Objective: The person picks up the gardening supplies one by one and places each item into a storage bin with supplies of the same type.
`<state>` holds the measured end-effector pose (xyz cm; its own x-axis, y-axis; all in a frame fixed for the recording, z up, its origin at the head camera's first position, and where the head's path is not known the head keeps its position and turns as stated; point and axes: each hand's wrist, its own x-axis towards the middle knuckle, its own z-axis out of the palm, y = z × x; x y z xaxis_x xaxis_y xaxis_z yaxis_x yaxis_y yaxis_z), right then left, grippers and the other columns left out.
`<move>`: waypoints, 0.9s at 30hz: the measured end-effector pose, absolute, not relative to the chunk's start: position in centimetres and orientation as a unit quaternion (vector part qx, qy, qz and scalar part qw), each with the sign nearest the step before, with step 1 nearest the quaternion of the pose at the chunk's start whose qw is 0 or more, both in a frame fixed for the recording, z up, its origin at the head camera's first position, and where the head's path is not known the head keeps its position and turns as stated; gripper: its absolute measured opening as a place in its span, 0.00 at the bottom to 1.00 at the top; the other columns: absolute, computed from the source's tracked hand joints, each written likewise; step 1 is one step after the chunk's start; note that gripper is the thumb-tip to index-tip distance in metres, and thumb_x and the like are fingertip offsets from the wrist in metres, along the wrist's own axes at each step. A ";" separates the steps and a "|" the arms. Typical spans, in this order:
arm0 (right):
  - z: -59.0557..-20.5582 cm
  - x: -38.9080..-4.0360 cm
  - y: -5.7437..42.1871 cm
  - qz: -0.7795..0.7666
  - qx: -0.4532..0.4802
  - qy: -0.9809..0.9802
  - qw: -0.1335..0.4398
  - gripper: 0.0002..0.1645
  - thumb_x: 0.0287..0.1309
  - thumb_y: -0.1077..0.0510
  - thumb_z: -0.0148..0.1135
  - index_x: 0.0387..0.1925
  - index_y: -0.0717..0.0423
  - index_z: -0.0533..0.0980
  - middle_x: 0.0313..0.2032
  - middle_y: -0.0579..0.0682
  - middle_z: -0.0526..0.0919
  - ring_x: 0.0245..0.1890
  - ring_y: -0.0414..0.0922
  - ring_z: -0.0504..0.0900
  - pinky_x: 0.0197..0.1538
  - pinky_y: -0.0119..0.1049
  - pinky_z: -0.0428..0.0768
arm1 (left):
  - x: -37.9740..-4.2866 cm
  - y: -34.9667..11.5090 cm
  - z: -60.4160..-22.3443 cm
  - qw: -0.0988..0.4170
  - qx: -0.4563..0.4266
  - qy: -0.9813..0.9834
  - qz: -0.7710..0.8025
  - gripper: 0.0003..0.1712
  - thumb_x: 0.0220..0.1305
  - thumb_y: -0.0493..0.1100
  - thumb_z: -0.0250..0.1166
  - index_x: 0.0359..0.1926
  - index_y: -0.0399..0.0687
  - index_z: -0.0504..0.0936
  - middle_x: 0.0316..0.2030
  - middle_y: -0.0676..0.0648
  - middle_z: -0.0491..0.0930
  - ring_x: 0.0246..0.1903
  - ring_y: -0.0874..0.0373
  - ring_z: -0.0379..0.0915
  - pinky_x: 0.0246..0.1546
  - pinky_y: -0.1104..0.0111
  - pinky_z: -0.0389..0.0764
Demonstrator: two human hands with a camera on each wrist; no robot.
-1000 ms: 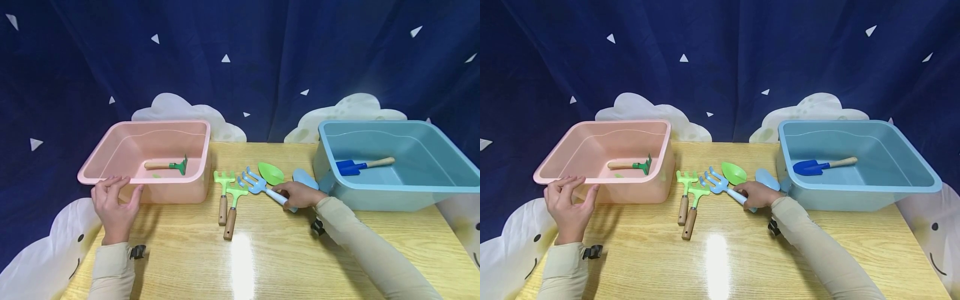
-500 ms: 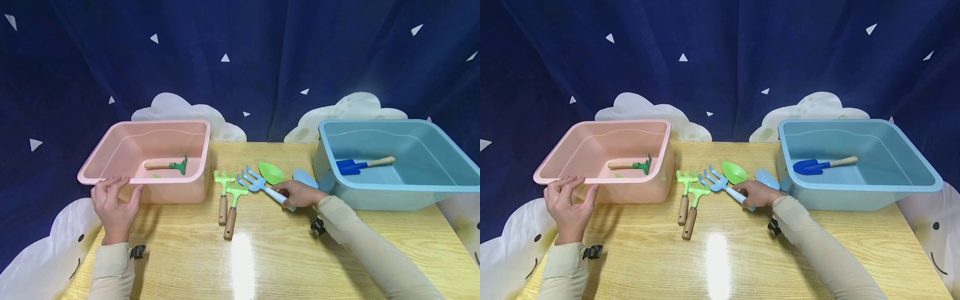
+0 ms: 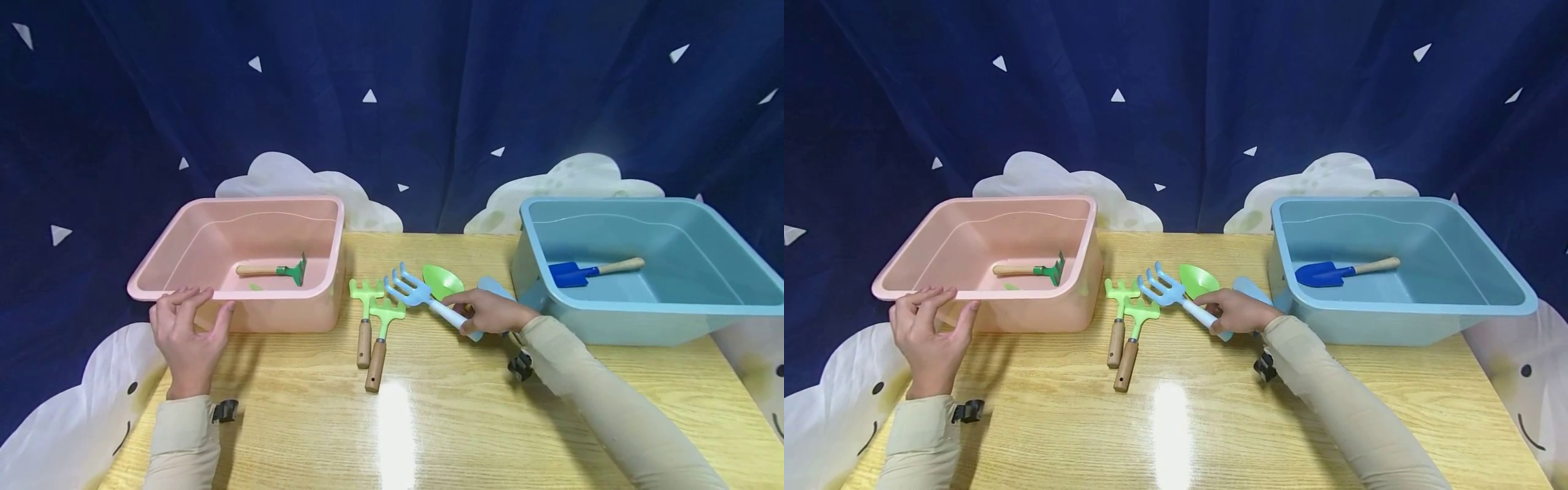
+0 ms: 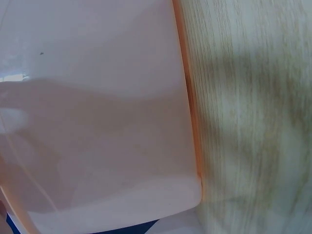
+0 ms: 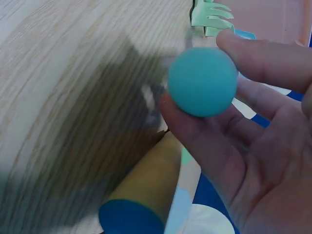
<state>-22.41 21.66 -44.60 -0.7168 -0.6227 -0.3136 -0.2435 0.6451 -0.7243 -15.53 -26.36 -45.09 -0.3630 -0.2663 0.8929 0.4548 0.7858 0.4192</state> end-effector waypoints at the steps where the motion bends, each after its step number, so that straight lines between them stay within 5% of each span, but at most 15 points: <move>1: -44.5 -22.4 21.6 -0.342 -0.251 0.861 0.280 0.37 0.57 0.69 0.64 0.69 0.62 0.67 0.43 0.55 0.82 0.40 0.45 0.77 0.42 0.36 0.77 | -15.5 -26.4 -45.1 0.560 -0.062 -0.761 -0.322 0.35 0.54 0.63 0.71 0.35 0.30 0.85 0.38 0.28 0.78 0.46 0.31 0.73 0.60 0.67 0.58; 9: -43.1 -22.4 21.2 -0.356 -0.230 0.856 0.297 0.36 0.61 0.69 0.62 0.70 0.59 0.65 0.49 0.59 0.79 0.43 0.47 0.86 0.42 0.39 0.83 | -15.6 -26.3 -45.2 0.559 -0.062 -0.763 -0.320 0.35 0.55 0.63 0.71 0.35 0.30 0.85 0.38 0.28 0.79 0.46 0.31 0.73 0.59 0.67 0.58; 27: -36.7 -22.9 19.6 -0.336 -0.236 0.874 0.258 0.38 0.59 0.69 0.62 0.70 0.51 0.66 0.54 0.57 0.80 0.43 0.48 0.86 0.41 0.37 0.80 | -15.5 -26.1 -44.9 0.567 -0.062 -0.755 -0.322 0.36 0.55 0.64 0.70 0.34 0.29 0.84 0.37 0.27 0.77 0.45 0.31 0.72 0.59 0.67 0.57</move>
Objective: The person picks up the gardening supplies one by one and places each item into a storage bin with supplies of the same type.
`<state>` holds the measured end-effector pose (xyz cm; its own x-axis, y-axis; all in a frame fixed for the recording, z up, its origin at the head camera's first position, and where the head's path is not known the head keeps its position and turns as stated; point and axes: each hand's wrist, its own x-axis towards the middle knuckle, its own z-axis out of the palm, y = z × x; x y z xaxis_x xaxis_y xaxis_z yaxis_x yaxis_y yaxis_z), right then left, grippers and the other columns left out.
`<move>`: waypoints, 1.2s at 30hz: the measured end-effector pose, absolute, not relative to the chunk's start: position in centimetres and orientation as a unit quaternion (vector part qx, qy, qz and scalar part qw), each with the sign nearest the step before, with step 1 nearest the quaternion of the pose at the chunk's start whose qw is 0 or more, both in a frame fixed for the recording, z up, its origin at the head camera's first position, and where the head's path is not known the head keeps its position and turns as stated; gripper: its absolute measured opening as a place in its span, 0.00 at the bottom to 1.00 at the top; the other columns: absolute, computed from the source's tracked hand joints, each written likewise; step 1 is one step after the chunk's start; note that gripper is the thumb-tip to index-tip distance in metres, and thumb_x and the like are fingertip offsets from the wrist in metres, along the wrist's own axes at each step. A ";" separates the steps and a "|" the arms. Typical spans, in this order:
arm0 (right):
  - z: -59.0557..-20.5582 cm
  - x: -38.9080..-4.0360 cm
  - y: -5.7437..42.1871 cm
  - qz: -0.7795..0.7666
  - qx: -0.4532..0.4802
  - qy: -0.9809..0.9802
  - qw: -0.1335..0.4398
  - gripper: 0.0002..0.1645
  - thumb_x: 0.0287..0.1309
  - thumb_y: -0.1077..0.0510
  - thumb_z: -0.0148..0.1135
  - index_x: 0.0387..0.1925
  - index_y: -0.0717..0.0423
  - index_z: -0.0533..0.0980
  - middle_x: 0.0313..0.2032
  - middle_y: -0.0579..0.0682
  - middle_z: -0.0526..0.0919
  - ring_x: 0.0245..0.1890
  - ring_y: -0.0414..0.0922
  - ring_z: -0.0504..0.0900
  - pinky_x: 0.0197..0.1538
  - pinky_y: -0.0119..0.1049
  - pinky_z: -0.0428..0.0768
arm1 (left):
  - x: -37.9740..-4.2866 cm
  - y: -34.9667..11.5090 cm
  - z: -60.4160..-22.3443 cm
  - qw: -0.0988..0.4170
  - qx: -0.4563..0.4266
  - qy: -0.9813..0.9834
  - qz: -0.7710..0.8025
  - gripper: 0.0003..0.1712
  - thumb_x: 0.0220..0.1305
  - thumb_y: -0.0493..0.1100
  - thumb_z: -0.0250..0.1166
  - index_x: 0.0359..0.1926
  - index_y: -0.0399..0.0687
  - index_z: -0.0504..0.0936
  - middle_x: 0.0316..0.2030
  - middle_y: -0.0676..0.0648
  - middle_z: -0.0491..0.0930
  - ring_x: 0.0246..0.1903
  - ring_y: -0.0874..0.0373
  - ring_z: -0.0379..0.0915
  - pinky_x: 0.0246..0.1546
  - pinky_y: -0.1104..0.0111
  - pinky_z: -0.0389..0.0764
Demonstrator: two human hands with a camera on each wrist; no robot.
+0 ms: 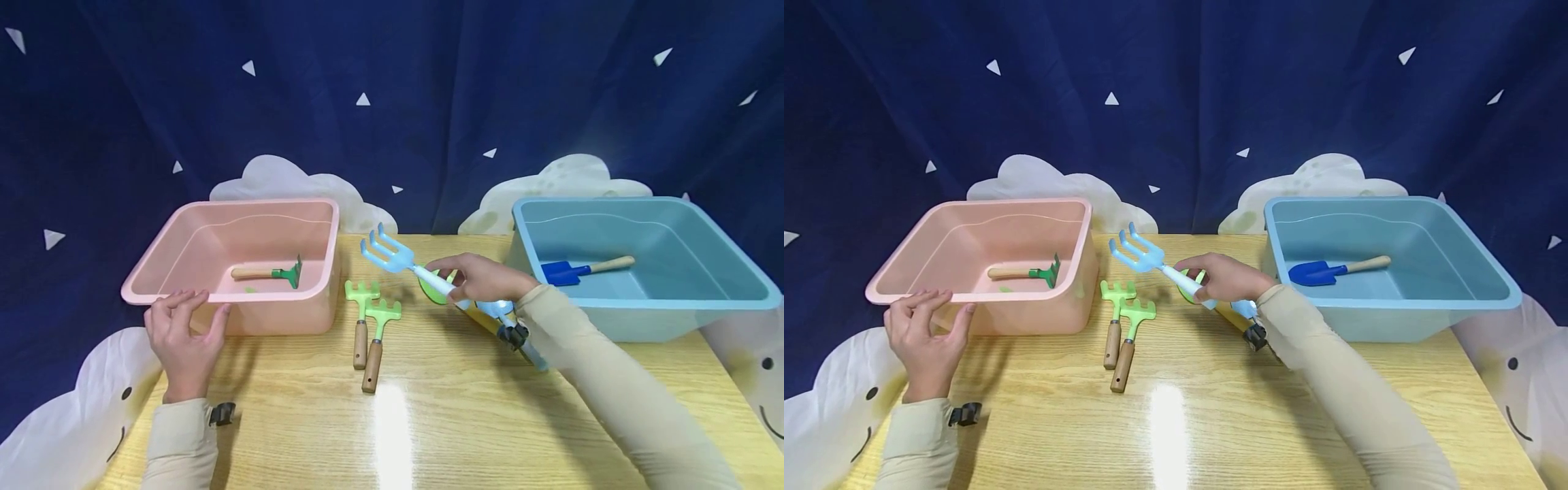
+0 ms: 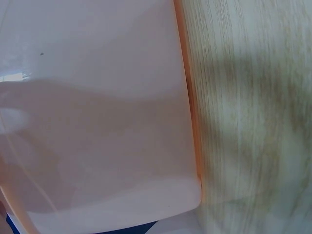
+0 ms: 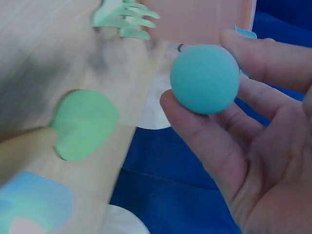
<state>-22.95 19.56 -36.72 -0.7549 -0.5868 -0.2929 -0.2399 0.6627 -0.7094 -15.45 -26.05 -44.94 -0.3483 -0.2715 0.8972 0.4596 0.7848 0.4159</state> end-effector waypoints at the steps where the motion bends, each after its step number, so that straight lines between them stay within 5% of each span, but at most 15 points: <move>1: -36.3 -23.0 19.4 -0.332 -0.238 0.876 0.255 0.38 0.59 0.69 0.63 0.70 0.50 0.66 0.54 0.56 0.80 0.44 0.48 0.86 0.41 0.37 0.81 | -15.4 -26.1 -44.9 0.568 -0.062 -0.755 -0.322 0.36 0.55 0.64 0.70 0.34 0.29 0.84 0.37 0.27 0.77 0.45 0.31 0.72 0.59 0.67 0.57; 36: -27.9 -25.2 14.1 -0.291 -0.345 0.860 0.239 0.38 0.54 0.73 0.63 0.65 0.44 0.73 0.54 0.54 0.81 0.36 0.46 0.85 0.45 0.39 0.81 | -15.4 -26.9 -45.6 0.557 -0.071 -0.769 -0.305 0.31 0.55 0.60 0.72 0.37 0.32 0.85 0.39 0.29 0.79 0.46 0.32 0.72 0.60 0.67 0.58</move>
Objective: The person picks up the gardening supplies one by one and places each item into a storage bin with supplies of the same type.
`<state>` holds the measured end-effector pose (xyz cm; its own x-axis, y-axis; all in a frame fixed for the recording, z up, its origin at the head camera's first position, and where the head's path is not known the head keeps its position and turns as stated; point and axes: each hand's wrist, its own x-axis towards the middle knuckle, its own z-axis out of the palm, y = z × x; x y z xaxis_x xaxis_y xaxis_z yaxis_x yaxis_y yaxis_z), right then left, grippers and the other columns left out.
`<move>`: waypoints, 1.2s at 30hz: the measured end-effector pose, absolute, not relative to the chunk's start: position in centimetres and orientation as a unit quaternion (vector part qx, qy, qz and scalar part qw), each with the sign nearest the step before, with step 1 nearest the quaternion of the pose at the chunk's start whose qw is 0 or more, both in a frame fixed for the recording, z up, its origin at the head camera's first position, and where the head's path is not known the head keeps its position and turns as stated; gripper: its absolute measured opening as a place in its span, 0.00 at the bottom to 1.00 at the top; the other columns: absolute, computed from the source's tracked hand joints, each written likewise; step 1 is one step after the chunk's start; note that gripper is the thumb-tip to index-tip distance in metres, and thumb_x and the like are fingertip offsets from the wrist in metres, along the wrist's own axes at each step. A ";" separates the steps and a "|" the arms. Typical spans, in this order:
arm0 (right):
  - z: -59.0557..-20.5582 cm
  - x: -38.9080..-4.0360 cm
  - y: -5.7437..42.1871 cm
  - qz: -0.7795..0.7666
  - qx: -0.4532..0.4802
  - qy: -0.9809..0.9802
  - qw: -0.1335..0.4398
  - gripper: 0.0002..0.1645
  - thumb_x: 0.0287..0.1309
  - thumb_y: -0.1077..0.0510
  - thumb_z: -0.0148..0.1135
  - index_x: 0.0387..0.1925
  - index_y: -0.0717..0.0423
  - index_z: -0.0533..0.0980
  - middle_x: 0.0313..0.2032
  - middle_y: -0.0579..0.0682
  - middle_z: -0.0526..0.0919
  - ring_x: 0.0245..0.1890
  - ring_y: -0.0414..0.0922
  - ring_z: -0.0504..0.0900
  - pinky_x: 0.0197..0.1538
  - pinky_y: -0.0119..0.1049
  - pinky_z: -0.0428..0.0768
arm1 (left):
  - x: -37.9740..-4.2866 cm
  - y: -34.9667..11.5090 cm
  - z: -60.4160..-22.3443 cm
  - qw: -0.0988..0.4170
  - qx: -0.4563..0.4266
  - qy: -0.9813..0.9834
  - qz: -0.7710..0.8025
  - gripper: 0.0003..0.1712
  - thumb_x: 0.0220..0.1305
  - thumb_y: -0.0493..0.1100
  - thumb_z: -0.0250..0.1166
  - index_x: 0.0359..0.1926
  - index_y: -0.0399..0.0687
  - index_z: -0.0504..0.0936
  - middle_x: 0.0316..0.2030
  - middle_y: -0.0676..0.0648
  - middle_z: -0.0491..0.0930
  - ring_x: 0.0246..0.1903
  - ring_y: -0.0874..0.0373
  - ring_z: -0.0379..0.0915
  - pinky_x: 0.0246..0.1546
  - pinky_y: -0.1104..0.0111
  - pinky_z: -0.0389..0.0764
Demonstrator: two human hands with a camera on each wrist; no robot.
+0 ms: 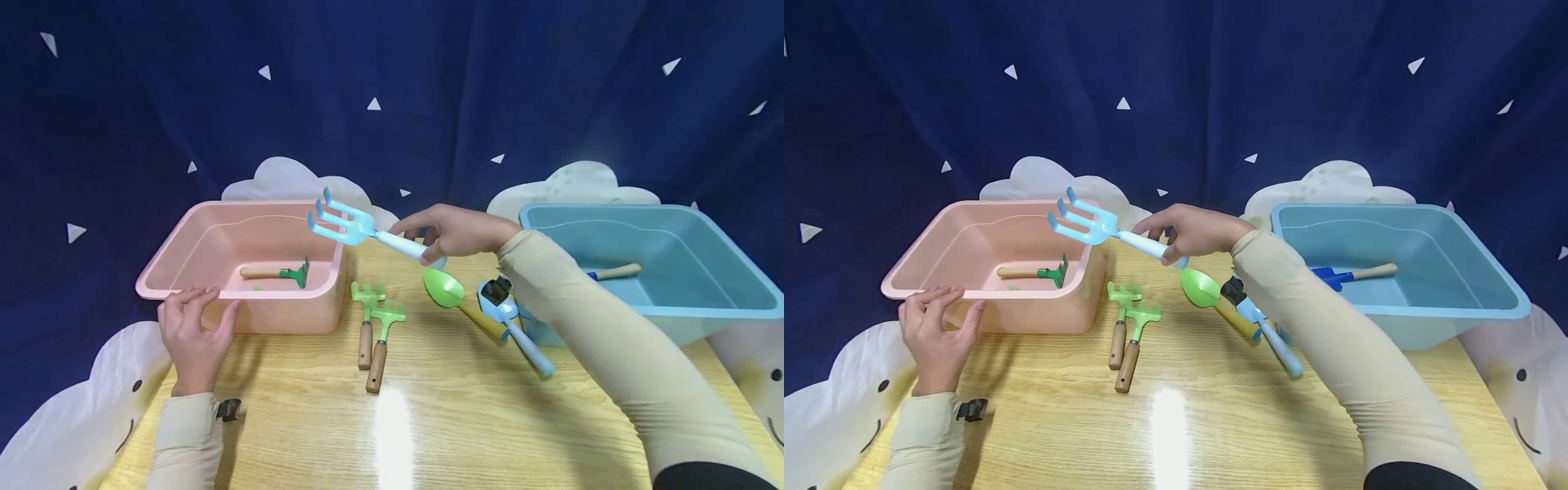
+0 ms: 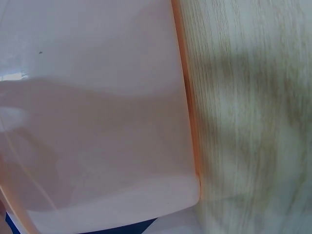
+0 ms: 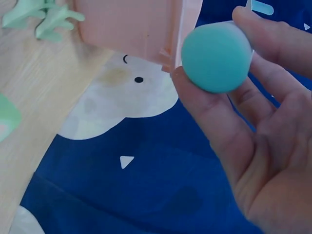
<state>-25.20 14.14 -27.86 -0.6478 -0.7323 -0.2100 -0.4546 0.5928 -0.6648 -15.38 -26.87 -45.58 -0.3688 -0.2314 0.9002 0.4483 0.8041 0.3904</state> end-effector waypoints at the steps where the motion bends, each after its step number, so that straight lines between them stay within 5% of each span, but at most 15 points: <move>1: -27.7 -25.3 13.9 -0.291 -0.349 0.859 0.237 0.38 0.54 0.73 0.63 0.65 0.44 0.73 0.54 0.54 0.82 0.35 0.45 0.85 0.45 0.38 0.81 | -15.4 -26.9 -45.6 0.558 -0.070 -0.768 -0.306 0.31 0.54 0.60 0.72 0.37 0.32 0.85 0.39 0.29 0.79 0.46 0.32 0.72 0.60 0.67 0.58; 36: -26.6 -27.0 3.1 -0.322 -0.385 0.832 0.236 0.40 0.50 0.75 0.60 0.62 0.40 0.77 0.44 0.51 0.84 0.39 0.47 0.85 0.42 0.35 0.82 | -16.0 -26.5 -45.1 0.569 -0.069 -0.752 -0.325 0.32 0.53 0.61 0.73 0.35 0.31 0.85 0.38 0.30 0.78 0.46 0.32 0.72 0.60 0.64 0.58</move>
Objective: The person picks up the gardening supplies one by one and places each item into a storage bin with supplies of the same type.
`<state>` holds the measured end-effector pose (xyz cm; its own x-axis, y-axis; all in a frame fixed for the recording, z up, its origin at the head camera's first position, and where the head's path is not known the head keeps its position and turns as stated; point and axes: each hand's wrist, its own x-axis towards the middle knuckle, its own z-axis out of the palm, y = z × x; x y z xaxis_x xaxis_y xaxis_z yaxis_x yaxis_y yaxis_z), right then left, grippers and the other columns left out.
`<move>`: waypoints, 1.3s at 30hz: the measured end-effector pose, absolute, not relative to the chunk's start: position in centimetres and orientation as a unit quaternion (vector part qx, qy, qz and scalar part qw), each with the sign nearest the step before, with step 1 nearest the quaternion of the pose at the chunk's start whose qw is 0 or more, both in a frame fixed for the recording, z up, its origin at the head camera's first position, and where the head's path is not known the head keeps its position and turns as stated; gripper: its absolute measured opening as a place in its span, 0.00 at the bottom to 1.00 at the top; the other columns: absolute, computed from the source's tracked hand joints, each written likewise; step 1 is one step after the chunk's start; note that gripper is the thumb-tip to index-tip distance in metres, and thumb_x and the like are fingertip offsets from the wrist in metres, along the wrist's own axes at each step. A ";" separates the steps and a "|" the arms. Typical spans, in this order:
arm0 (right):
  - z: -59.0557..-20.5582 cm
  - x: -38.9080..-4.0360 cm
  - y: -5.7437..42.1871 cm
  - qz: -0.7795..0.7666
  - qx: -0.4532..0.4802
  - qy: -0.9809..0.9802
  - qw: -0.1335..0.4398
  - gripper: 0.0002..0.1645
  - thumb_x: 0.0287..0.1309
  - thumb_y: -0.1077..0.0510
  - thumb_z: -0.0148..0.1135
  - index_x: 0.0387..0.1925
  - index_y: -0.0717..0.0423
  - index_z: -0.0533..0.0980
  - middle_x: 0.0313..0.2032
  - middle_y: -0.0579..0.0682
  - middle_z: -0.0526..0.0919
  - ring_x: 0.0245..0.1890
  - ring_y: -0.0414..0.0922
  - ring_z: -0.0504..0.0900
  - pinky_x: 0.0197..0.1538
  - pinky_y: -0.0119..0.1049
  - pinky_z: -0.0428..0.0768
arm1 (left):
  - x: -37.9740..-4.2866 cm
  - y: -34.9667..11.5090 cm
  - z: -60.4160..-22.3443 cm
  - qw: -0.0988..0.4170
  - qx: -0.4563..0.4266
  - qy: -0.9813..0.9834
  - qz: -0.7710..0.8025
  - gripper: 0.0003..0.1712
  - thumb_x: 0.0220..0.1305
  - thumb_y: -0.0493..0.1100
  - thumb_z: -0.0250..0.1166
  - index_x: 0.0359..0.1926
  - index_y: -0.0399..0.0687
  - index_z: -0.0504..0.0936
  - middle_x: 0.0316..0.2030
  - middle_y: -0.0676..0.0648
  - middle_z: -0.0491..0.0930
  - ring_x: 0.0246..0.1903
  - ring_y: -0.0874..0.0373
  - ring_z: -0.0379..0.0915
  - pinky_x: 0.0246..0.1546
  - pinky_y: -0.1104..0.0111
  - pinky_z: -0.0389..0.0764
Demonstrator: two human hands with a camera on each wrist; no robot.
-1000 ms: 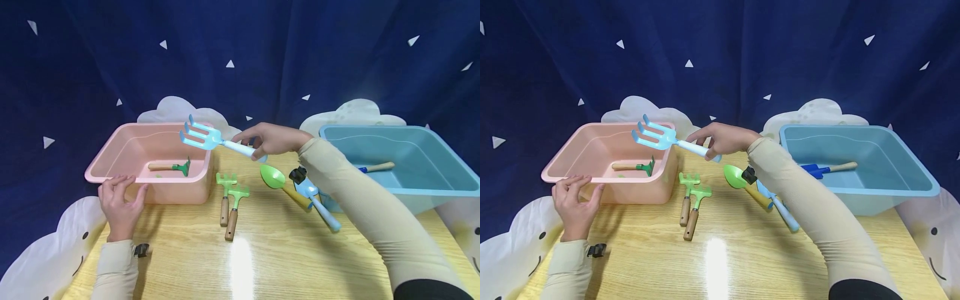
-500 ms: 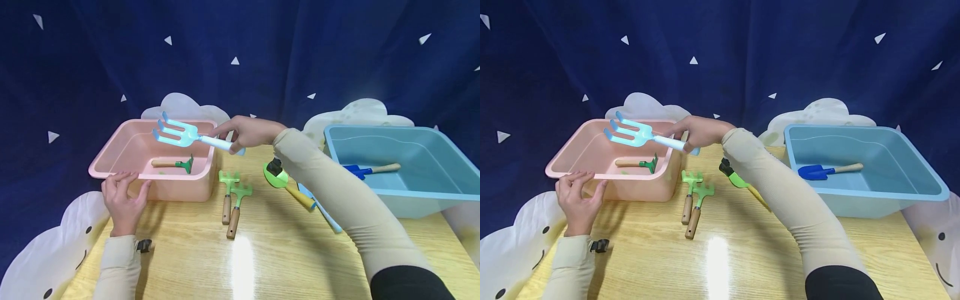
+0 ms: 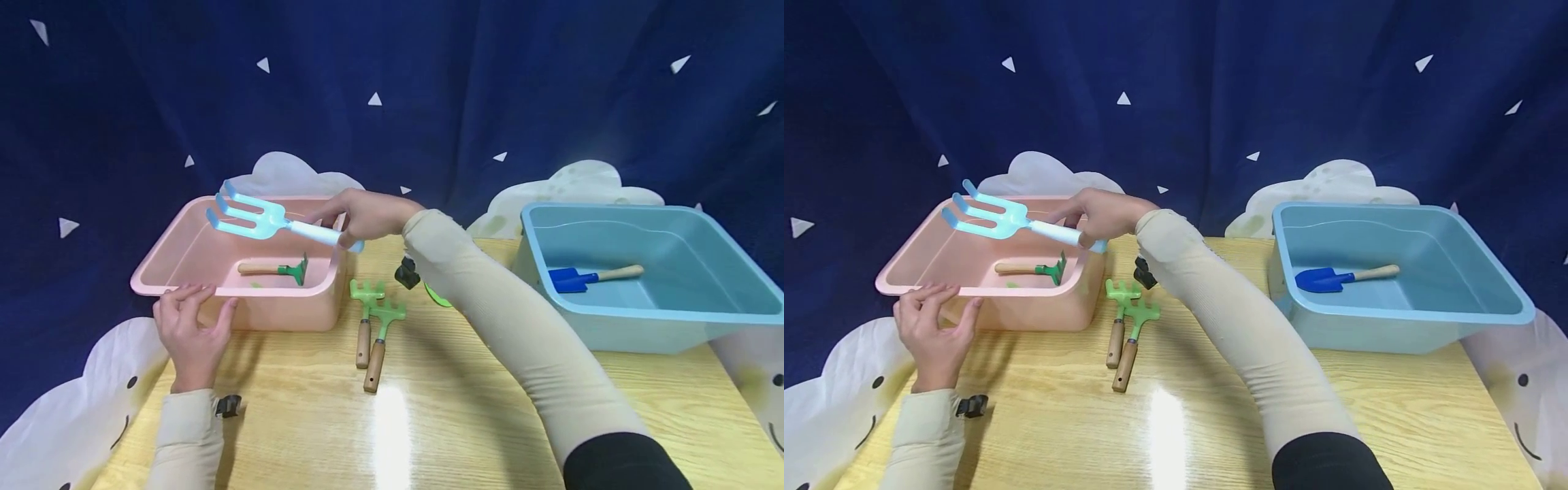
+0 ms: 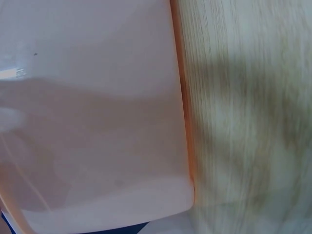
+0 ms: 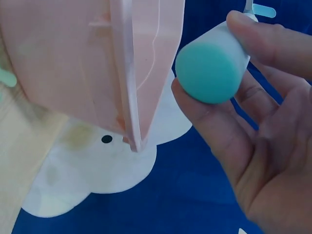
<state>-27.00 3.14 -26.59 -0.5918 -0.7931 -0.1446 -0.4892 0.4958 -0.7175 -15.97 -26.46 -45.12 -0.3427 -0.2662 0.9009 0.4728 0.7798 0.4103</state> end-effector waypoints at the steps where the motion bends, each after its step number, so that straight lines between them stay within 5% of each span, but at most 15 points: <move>1: -26.7 -27.0 2.8 -0.324 -0.386 0.830 0.238 0.40 0.50 0.75 0.59 0.62 0.41 0.77 0.44 0.51 0.84 0.38 0.47 0.85 0.42 0.35 0.82 | -15.9 -26.5 -45.1 0.571 -0.067 -0.750 -0.325 0.32 0.53 0.61 0.73 0.35 0.31 0.85 0.38 0.30 0.78 0.46 0.32 0.72 0.60 0.64 0.58; 12: -27.2 -26.9 0.4 -0.299 -0.416 0.828 0.228 0.34 0.51 0.75 0.62 0.60 0.49 0.79 0.44 0.50 0.86 0.43 0.43 0.81 0.45 0.32 0.81 | -15.8 -26.5 -45.4 0.575 -0.068 -0.749 -0.323 0.31 0.53 0.59 0.73 0.35 0.31 0.85 0.37 0.29 0.78 0.47 0.31 0.72 0.60 0.65 0.59; 39: -28.4 -27.5 -3.0 -0.218 -0.424 0.851 0.218 0.36 0.50 0.71 0.66 0.61 0.43 0.78 0.42 0.48 0.86 0.39 0.38 0.77 0.41 0.27 0.76 | -15.9 -26.8 -45.9 0.571 -0.068 -0.752 -0.322 0.32 0.54 0.62 0.72 0.35 0.33 0.85 0.37 0.30 0.78 0.47 0.31 0.73 0.62 0.61 0.61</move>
